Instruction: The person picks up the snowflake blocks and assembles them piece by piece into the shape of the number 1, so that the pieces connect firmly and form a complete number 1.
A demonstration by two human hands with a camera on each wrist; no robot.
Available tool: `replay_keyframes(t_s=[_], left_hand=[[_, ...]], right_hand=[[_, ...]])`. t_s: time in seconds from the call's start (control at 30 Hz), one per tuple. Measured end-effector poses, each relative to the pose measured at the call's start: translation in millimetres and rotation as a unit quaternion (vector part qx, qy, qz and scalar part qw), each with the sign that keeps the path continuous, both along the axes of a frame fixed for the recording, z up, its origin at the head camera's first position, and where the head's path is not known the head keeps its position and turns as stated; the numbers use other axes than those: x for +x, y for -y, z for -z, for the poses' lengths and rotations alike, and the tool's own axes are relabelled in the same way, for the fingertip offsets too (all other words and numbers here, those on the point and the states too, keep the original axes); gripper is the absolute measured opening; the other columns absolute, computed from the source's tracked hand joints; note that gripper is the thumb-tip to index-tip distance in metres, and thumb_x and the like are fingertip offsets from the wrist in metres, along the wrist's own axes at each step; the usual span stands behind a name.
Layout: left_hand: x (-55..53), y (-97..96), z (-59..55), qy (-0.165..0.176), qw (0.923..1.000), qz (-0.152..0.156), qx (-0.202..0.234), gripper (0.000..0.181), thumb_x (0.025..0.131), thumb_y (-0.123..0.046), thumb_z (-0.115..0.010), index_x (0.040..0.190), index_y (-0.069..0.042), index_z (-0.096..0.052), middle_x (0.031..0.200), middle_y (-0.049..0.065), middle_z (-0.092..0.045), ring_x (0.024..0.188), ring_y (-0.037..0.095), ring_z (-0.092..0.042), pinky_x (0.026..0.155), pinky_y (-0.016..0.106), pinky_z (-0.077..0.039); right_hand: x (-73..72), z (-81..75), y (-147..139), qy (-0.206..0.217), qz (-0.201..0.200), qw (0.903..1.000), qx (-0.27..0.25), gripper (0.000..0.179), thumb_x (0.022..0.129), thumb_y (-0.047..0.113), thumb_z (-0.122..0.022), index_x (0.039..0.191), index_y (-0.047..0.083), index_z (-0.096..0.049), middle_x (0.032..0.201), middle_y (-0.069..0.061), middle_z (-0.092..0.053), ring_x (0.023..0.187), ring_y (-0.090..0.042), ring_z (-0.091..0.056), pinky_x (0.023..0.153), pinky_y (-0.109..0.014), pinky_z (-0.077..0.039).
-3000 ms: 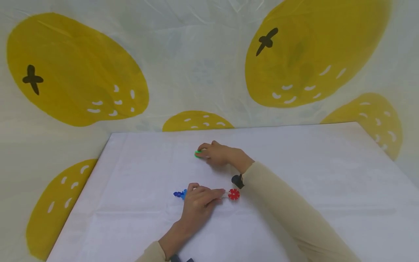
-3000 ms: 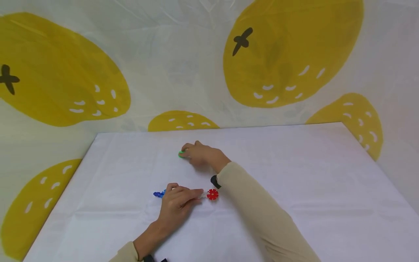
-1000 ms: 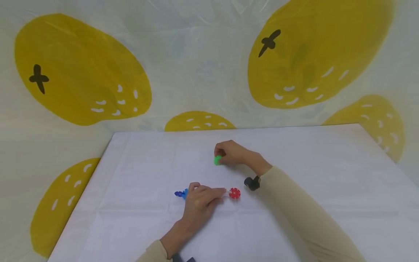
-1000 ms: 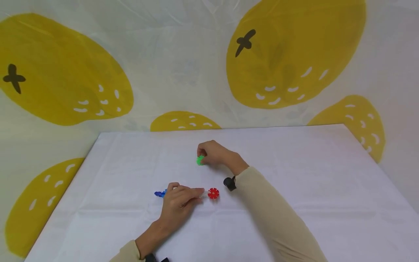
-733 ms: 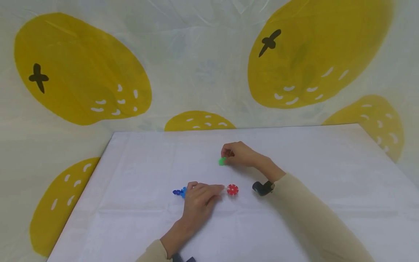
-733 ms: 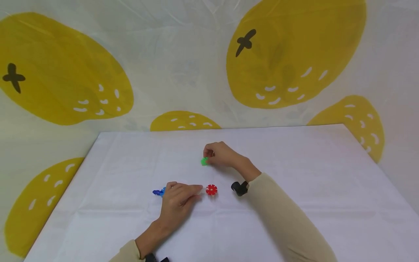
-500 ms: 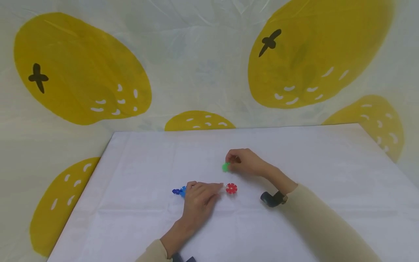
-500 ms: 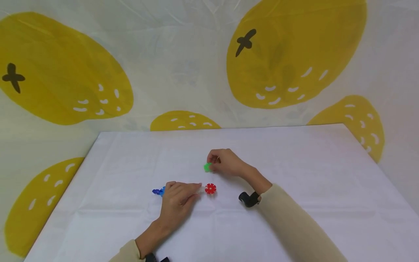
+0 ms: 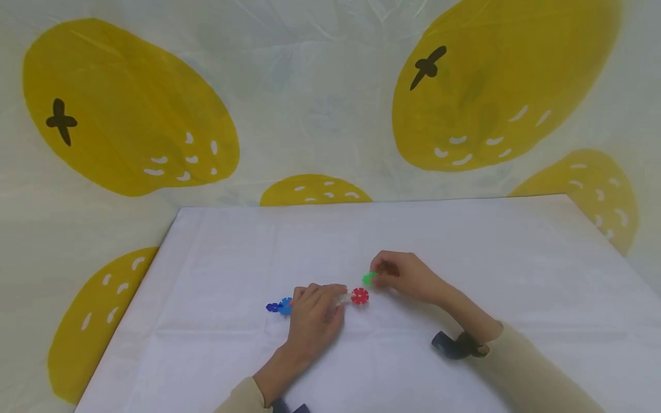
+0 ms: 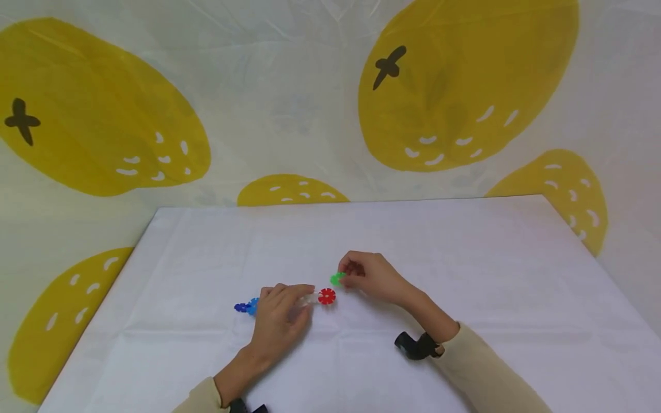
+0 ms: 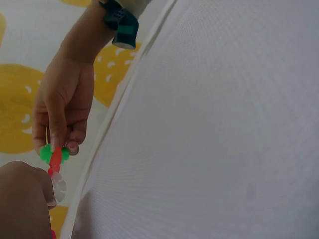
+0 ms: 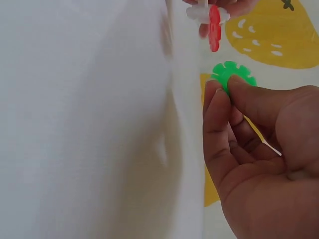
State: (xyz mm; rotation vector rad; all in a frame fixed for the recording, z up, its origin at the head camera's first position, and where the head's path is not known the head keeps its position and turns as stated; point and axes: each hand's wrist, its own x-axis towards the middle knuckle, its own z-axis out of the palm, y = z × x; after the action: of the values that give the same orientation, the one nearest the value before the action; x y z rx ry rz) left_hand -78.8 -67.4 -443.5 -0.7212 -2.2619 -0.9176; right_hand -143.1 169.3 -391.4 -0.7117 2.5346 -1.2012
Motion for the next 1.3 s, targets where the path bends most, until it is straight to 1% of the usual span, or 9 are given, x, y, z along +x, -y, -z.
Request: replay_keyframes(t_s=[0.13,0.3,0.53,0.67,0.83,0.93,1.1,1.2,1.3], left_hand=[[0.8,0.0,-0.7,0.006,0.9998,-0.012,-0.017,0.029,0.076,-0.012,-0.076,0.103,-0.014,-0.065,0.097,-0.006,-0.069,0.081,0.012,-0.057,0.073,0.031,-0.035],[0.9,0.1,-0.3,0.008,0.9996,-0.015,-0.021,0.030,0.079,-0.019,-0.078,0.107,-0.018,-0.067,0.099,-0.008,-0.069,0.082,0.012,-0.056,0.075,0.033,-0.033],[-1.7,-0.2,2.0,-0.023,0.9997,-0.009,-0.005,0.030,0.079,-0.014,-0.078,0.106,-0.026,-0.074,0.092,-0.011,-0.068,0.080,0.010,-0.055,0.073,0.035,-0.031],[-3.1,-0.5,1.7,-0.037,0.9993,-0.006,-0.006,0.028,0.079,-0.014,-0.078,0.104,-0.026,-0.075,0.088,-0.011,-0.068,0.078,0.010,-0.054,0.073,0.036,-0.030],[-3.8,0.2,-0.3,-0.053,0.9985,-0.010,-0.007,0.028,0.078,-0.014,-0.079,0.103,-0.025,-0.076,0.088,-0.010,-0.070,0.076,0.012,-0.055,0.071,0.035,-0.031],[-3.4,0.7,-1.4,-0.053,0.9985,-0.013,-0.004,0.029,0.077,-0.014,-0.080,0.104,-0.024,-0.076,0.090,-0.009,-0.071,0.077,0.012,-0.055,0.070,0.034,-0.032],[-2.4,1.0,-1.1,-0.040,0.9992,-0.009,0.002,0.030,0.077,-0.016,-0.081,0.105,-0.023,-0.076,0.092,-0.009,-0.072,0.078,0.012,-0.056,0.069,0.031,-0.032],[-2.3,1.1,-0.5,-0.043,0.9991,-0.004,0.002,0.029,0.078,-0.016,-0.080,0.105,-0.023,-0.076,0.091,-0.008,-0.072,0.076,0.011,-0.055,0.068,0.028,-0.032],[-2.7,1.2,-0.1,-0.055,0.9985,0.001,-0.001,0.028,0.079,-0.015,-0.079,0.105,-0.021,-0.076,0.090,-0.008,-0.071,0.074,0.011,-0.054,0.067,0.028,-0.032]], right_hand=[[11.8,2.3,-4.5,0.005,0.010,0.9999,-0.012,0.014,0.086,0.016,-0.072,0.095,0.021,-0.063,0.082,0.009,-0.062,0.077,-0.014,-0.057,0.071,-0.026,-0.049],[22.4,7.5,-7.1,0.014,0.027,0.9993,-0.022,0.017,0.086,0.013,-0.072,0.095,0.023,-0.063,0.081,0.009,-0.063,0.073,-0.012,-0.060,0.070,-0.026,-0.050],[31.7,11.0,-4.0,0.031,0.033,0.9971,-0.061,0.016,0.087,0.010,-0.070,0.097,0.019,-0.063,0.081,0.005,-0.065,0.072,-0.014,-0.064,0.072,-0.027,-0.052],[35.2,11.2,-0.7,0.036,0.042,0.9949,-0.084,0.019,0.086,0.008,-0.071,0.098,0.020,-0.063,0.083,0.004,-0.065,0.072,-0.015,-0.065,0.072,-0.027,-0.053],[37.2,11.8,2.8,0.035,0.048,0.9936,-0.096,0.019,0.085,0.008,-0.072,0.098,0.019,-0.063,0.085,0.004,-0.065,0.073,-0.016,-0.066,0.071,-0.028,-0.054],[38.2,12.2,3.5,0.039,0.055,0.9924,-0.103,0.020,0.085,0.007,-0.072,0.097,0.020,-0.063,0.084,0.003,-0.066,0.073,-0.016,-0.066,0.071,-0.028,-0.054],[38.7,14.3,4.8,0.036,0.054,0.9909,-0.117,0.019,0.084,0.007,-0.073,0.097,0.018,-0.063,0.084,0.003,-0.066,0.074,-0.016,-0.067,0.072,-0.028,-0.054],[39.3,16.0,6.3,0.035,0.056,0.9897,-0.127,0.020,0.083,0.005,-0.073,0.096,0.017,-0.064,0.083,0.002,-0.067,0.074,-0.016,-0.067,0.072,-0.028,-0.055],[41.0,16.5,8.0,0.042,0.063,0.9879,-0.135,0.020,0.082,0.003,-0.074,0.094,0.017,-0.064,0.082,0.002,-0.067,0.073,-0.017,-0.067,0.071,-0.029,-0.054]])
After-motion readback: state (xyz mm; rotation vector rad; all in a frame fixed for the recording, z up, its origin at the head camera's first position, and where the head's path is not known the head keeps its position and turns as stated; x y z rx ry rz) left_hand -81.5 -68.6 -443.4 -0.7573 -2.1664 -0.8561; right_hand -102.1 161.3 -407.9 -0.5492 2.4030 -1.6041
